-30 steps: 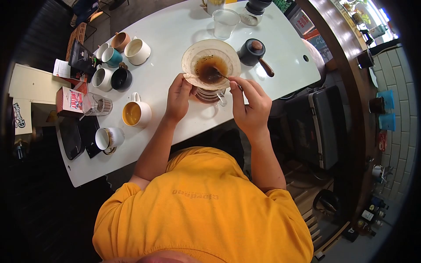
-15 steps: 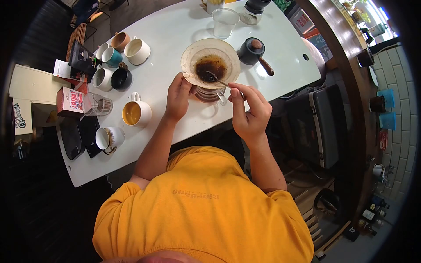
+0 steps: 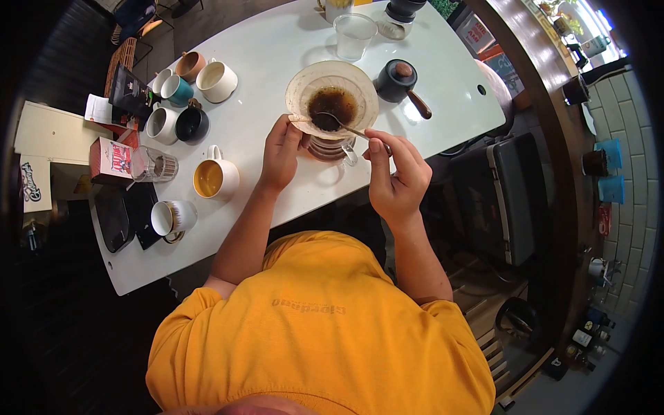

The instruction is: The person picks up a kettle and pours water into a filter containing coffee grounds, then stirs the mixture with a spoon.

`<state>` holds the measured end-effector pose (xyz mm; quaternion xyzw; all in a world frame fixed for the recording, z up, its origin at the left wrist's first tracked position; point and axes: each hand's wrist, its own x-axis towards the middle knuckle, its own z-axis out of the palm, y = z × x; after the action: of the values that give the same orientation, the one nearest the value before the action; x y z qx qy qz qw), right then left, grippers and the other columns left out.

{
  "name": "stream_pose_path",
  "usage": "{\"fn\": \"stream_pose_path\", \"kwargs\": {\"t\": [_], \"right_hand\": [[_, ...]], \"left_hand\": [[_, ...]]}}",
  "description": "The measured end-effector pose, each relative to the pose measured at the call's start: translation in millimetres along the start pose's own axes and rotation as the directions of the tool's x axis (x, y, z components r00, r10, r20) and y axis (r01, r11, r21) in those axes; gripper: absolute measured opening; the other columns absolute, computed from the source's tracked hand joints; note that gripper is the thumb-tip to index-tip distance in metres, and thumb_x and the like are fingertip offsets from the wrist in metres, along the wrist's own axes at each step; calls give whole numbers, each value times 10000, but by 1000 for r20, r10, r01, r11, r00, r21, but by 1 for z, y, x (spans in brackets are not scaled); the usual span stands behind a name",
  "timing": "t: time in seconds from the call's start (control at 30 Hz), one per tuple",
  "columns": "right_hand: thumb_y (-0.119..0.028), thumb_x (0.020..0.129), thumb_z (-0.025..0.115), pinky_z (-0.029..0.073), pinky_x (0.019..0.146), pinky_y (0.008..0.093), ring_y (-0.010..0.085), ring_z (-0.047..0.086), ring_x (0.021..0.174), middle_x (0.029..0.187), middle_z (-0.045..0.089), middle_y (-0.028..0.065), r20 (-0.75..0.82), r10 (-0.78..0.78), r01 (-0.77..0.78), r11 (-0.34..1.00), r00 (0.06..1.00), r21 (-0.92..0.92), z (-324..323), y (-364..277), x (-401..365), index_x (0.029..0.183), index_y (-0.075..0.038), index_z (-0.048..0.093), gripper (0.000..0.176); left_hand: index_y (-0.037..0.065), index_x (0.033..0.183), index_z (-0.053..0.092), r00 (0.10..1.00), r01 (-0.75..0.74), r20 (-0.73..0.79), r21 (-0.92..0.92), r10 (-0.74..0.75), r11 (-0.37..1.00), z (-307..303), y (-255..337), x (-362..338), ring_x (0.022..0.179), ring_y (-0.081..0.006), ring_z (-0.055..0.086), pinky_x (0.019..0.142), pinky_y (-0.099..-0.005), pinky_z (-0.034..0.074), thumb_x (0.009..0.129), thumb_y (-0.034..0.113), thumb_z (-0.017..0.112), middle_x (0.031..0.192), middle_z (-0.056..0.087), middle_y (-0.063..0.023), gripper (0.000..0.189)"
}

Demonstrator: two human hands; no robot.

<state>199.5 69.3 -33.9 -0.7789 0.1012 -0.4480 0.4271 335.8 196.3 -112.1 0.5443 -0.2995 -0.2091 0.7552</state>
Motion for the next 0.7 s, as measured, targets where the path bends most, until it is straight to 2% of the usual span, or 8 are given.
{"fn": "stream_pose_path", "kwargs": {"t": [0.33, 0.5, 0.7], "right_hand": [[23, 863, 593, 470, 569, 225, 139, 626, 622, 748, 638, 111, 18, 5, -3, 996, 1000, -84, 3, 7, 4, 945, 48, 649, 102], [46, 835, 605, 474, 577, 232, 156, 629, 636, 752, 636, 115, 37, -60, 65, 983, 998, -170, 4, 7, 8, 964, 29, 657, 139], [58, 828, 603, 463, 568, 232, 150, 608, 627, 759, 635, 109, 2, -146, 143, 972, 989, -185, 1, 8, 13, 981, 25, 659, 166]], "left_hand": [[30, 993, 535, 1000, -3, -4, 0, 3, 1000, 0, 0, 0, 708, -40, 432, 666, -192, 390, 1005, 200, 412, 776, 495, 35, 210], [27, 997, 535, 1000, 2, -12, -1, -2, 1000, 1, 0, 0, 710, -39, 435, 666, -192, 391, 1005, 202, 413, 778, 495, 36, 214], [28, 999, 536, 1000, -7, -13, 8, 7, 1000, 1, 0, 0, 711, -40, 435, 666, -192, 391, 1005, 200, 412, 779, 495, 36, 213]]}}
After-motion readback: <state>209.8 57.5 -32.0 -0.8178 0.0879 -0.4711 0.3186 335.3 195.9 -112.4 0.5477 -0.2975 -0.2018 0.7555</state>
